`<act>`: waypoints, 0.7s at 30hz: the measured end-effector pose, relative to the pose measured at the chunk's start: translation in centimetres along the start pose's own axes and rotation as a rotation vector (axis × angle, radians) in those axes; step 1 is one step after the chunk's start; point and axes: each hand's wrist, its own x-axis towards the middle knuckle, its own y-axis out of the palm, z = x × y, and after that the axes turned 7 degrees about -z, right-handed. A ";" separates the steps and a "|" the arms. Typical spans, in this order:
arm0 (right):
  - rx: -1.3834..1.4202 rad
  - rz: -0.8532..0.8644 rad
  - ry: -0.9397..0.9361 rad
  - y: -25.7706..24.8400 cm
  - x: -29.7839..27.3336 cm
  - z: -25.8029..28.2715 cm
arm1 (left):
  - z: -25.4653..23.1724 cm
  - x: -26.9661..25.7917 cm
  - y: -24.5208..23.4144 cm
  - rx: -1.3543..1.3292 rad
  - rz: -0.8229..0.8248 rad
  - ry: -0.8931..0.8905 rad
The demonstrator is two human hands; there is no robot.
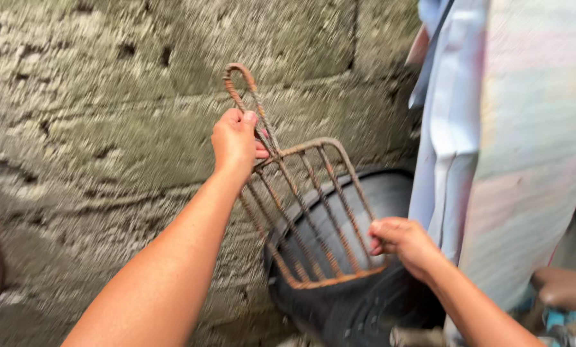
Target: The person sweeps debris from the floor with a broom, folds and secures a small umbrella with a strap, and then hangs a metal rack and two basins on a wall.
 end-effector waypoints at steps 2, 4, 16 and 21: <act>-0.091 0.092 0.007 -0.6 2.0 0.8 | -2.0 0.3 3.1 0.073 0.036 0.023; -0.187 0.188 0.022 -1.2 4.0 2.9 | -3.5 0.8 6.2 0.189 0.013 0.062; -0.382 -0.214 -0.813 3.2 12.7 21.4 | -3.6 5.8 17.2 0.590 -0.011 0.193; -0.448 -0.209 -0.713 4.3 15.5 24.4 | -4.4 6.4 21.3 0.572 0.015 0.255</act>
